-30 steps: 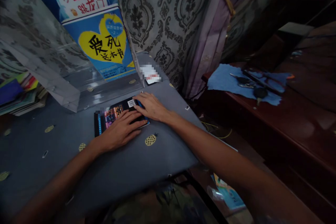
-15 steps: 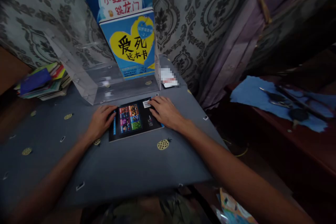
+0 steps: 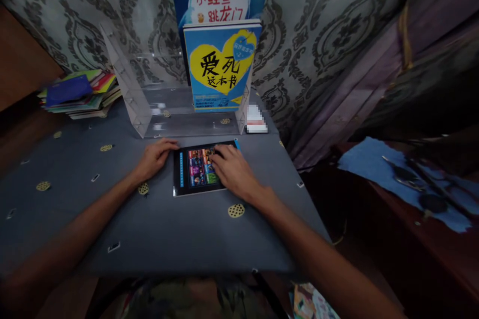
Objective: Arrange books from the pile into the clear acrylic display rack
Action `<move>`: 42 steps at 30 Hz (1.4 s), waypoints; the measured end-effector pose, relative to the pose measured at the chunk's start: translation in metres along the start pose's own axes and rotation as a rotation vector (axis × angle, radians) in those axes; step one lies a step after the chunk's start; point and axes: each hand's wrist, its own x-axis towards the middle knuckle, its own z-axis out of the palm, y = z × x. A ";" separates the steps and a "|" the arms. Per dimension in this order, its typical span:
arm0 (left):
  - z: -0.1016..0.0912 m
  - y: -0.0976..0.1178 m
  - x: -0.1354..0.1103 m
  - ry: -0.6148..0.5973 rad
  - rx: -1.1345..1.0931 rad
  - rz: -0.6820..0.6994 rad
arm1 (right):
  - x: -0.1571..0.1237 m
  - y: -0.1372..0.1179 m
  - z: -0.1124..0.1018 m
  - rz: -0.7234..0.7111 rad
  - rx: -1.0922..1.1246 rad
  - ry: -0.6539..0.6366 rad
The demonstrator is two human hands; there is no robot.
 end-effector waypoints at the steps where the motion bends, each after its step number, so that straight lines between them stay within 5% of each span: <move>1: 0.000 -0.002 -0.001 -0.004 0.012 0.013 | 0.004 -0.009 0.002 -0.058 0.025 -0.017; 6: 0.000 -0.006 -0.010 -0.030 0.074 0.101 | 0.032 -0.043 0.015 -0.195 0.044 -0.105; 12: 0.000 -0.004 -0.015 -0.055 0.099 0.119 | 0.049 -0.049 0.029 -0.202 -0.002 -0.156; 33: 0.001 0.001 -0.016 -0.020 0.056 0.093 | -0.009 -0.062 0.008 -0.307 0.129 -0.119; 38: -0.008 0.017 -0.012 -0.015 -0.058 -0.053 | -0.012 -0.057 0.017 -0.241 0.101 -0.091; 42: -0.019 0.023 -0.007 0.014 -0.481 -0.334 | -0.013 -0.056 0.019 -0.255 0.104 -0.077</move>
